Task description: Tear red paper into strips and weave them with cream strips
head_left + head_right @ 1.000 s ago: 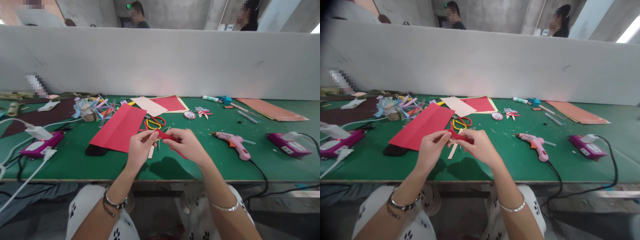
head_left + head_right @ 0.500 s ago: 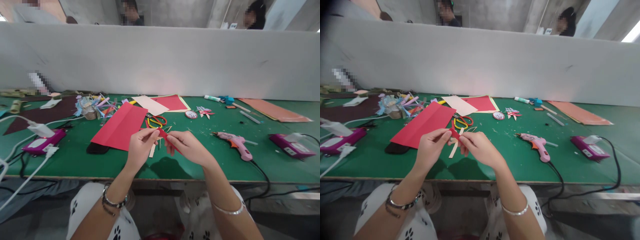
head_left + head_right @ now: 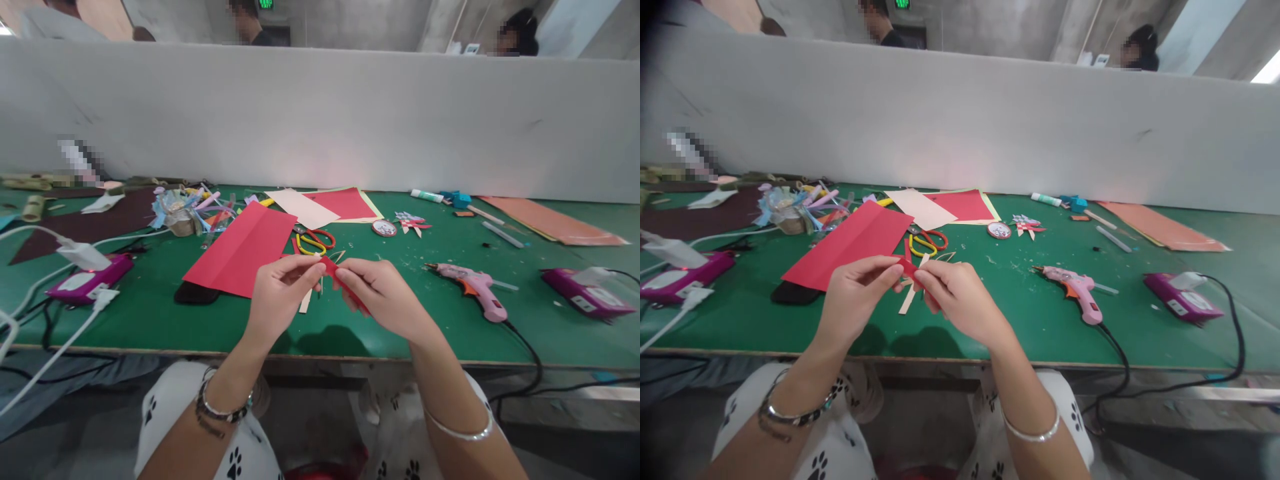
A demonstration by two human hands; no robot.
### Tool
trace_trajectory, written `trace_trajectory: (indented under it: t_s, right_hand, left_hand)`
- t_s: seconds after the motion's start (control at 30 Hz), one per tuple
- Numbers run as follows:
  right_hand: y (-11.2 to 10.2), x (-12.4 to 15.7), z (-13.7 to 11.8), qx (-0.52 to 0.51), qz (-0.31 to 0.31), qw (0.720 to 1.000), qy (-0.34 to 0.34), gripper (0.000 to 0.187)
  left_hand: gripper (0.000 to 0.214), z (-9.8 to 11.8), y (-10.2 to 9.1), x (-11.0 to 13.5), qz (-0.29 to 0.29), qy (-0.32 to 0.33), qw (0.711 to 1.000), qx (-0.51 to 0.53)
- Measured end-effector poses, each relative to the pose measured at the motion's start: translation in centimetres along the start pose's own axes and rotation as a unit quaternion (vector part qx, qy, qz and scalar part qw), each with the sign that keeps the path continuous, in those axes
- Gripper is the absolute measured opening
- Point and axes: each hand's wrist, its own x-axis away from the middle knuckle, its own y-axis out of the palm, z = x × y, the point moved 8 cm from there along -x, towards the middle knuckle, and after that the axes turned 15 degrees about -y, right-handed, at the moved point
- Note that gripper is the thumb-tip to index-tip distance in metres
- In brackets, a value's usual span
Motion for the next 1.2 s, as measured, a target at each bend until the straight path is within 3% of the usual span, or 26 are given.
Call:
trace_trajectory:
  t_s: [0.23,0.33,0.47,0.87,1.2]
  right_hand:
    - [0.3,0.1,0.1,-0.017,-0.006,1.000,0.010,0.028]
    - [0.2,0.0,-0.2,0.002,0.008,1.000,0.000,0.020]
    - [-0.1,0.0,-0.5,0.034,0.014,0.999,-0.011,0.024]
    - [-0.3,0.1,-1.3,0.037,-0.017,0.998,-0.038,0.025]
    - [-0.5,0.4,-1.2,-0.003,-0.004,1.000,-0.021,0.023]
  left_hand:
    - [0.009,0.3,0.0,0.3,-0.004,0.009,1.000,0.000]
    - [0.008,0.5,-0.1,0.4,0.005,0.011,1.000,-0.009]
    - [0.006,0.8,-0.1,0.5,0.015,0.009,1.000,-0.022]
    - [0.008,0.9,0.4,0.9,-0.043,0.006,0.999,-0.027]
    - [0.004,1.5,0.2,1.4,-0.018,0.028,0.999,-0.039]
